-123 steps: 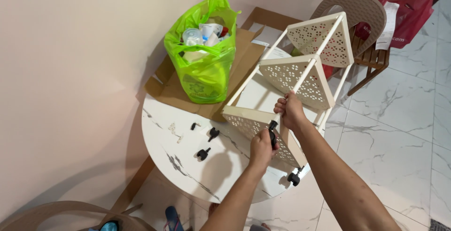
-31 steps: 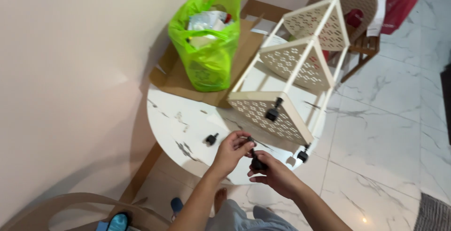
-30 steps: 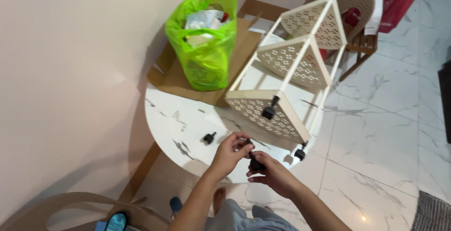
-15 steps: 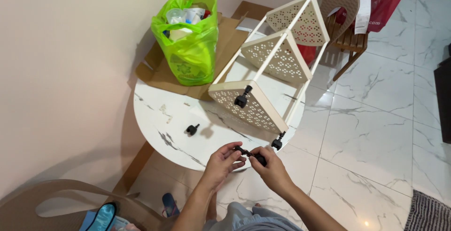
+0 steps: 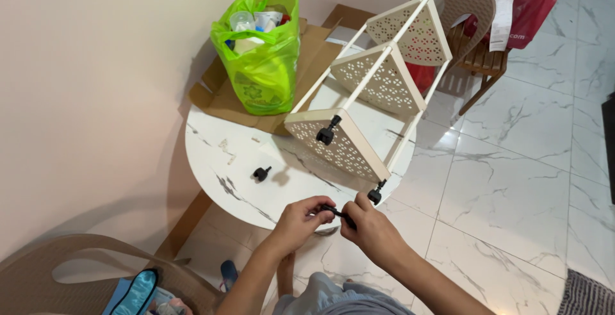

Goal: The person assembles a small white perforated shelf by attaching black caster wheels to its legs. They pick up each wheel, align it with a leg hole, and press it into place one at a time until all wheels are installed.

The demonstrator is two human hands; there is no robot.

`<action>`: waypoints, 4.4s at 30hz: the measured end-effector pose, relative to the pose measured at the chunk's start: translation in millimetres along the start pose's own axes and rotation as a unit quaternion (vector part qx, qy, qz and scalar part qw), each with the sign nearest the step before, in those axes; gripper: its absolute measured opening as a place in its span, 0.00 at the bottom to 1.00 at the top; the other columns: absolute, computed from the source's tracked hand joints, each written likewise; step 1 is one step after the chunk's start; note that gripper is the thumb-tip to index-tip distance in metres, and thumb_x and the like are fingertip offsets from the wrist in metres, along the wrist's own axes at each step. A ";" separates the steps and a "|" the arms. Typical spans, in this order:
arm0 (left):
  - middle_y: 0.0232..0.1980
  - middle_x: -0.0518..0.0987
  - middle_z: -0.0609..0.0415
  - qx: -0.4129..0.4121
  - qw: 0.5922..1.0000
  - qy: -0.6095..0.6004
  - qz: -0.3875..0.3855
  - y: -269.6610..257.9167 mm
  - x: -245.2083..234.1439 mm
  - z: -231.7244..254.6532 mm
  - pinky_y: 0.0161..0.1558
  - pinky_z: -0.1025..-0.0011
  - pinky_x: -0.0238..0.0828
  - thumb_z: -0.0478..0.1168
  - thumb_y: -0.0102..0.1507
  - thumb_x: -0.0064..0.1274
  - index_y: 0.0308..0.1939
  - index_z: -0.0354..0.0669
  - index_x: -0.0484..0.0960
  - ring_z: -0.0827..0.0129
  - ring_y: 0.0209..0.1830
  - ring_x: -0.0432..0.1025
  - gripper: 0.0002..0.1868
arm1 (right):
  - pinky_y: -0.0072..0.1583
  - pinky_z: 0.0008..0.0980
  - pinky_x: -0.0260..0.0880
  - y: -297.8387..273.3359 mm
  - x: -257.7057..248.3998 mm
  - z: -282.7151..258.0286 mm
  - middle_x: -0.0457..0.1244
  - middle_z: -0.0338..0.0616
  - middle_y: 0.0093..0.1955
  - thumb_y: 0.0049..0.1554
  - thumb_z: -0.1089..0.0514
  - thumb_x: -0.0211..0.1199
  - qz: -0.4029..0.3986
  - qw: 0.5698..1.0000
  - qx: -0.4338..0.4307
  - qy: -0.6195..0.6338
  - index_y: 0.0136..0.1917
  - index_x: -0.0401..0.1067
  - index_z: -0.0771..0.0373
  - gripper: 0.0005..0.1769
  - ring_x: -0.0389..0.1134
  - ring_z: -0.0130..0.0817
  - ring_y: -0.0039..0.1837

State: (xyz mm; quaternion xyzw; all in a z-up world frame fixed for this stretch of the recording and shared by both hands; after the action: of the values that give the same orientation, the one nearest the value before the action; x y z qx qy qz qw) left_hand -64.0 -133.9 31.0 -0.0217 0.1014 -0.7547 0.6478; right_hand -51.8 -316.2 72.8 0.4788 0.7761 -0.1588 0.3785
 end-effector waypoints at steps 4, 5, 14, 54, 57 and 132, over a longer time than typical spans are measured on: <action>0.32 0.83 0.57 0.016 0.999 0.034 0.001 -2.9 -2.2 25.2 0.39 0.77 0.77 0.36 0.66 0.54 0.48 0.36 0.84 0.79 0.33 0.77 0.09 | 0.42 0.47 0.69 8.4 -0.4 -2.3 0.58 0.51 0.46 0.55 0.59 0.66 -0.007 0.996 -0.076 -0.051 0.46 0.67 0.65 0.10 0.67 0.52 0.40; 0.31 0.82 0.57 0.008 0.999 0.033 0.002 -4.7 -2.4 26.6 0.38 0.77 0.76 0.36 0.66 0.54 0.48 0.36 0.85 0.79 0.32 0.76 0.09 | 0.42 0.47 0.69 10.1 1.1 -1.5 0.58 0.51 0.46 0.55 0.59 0.66 -0.014 0.995 -0.082 -0.056 0.46 0.67 0.65 0.10 0.67 0.52 0.40; 0.29 0.81 0.56 -0.019 1.000 -0.002 -0.007 -8.8 -10.8 20.8 0.36 0.77 0.76 0.37 0.67 0.55 0.45 0.34 0.85 0.78 0.30 0.75 0.09 | 0.44 0.44 0.70 21.7 6.3 -4.8 0.60 0.49 0.44 0.53 0.59 0.66 -0.049 0.996 -0.069 0.003 0.46 0.71 0.65 0.10 0.68 0.49 0.41; 0.46 0.84 0.43 -0.135 0.867 -0.387 0.282 32.4 -214.1 -127.3 0.43 0.58 0.83 0.50 0.66 0.49 0.50 0.36 0.77 0.59 0.48 0.81 0.20 | 0.65 0.61 0.68 437.4 131.0 264.9 0.54 0.55 0.72 0.62 0.38 0.58 -0.009 0.744 0.488 0.457 0.79 0.50 0.54 0.40 0.63 0.57 0.67; 0.47 0.85 0.45 -0.122 0.885 -0.376 0.246 37.5 -212.7 -124.1 0.44 0.60 0.84 0.51 0.66 0.48 0.50 0.36 0.78 0.60 0.48 0.82 0.20 | 0.63 0.59 0.69 435.5 129.1 271.4 0.56 0.49 0.64 0.62 0.38 0.59 -0.014 0.759 0.504 0.413 0.75 0.57 0.62 0.37 0.64 0.50 0.60; 0.33 0.81 0.40 0.317 0.853 0.400 0.108 16.5 2.0 214.3 0.43 0.55 0.73 0.42 0.67 0.52 0.35 0.35 0.82 0.47 0.40 0.75 0.13 | 0.33 0.27 0.49 130.9 -128.0 27.8 0.50 0.34 0.34 0.72 0.46 0.43 0.418 0.603 -0.009 0.680 0.45 0.57 0.54 0.15 0.47 0.25 0.32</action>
State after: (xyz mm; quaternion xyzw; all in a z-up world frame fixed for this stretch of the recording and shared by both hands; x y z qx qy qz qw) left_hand -13.0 -165.0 237.5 0.4995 0.1087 -0.6151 0.6003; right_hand 106.0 -348.6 164.3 0.7172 0.5267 0.3950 -0.2284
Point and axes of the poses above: each hand's wrist, its own y-axis towards the middle knuckle, its own x-axis out of the palm, z = x × y, the point moved 4 cm from there along y, towards the middle knuckle
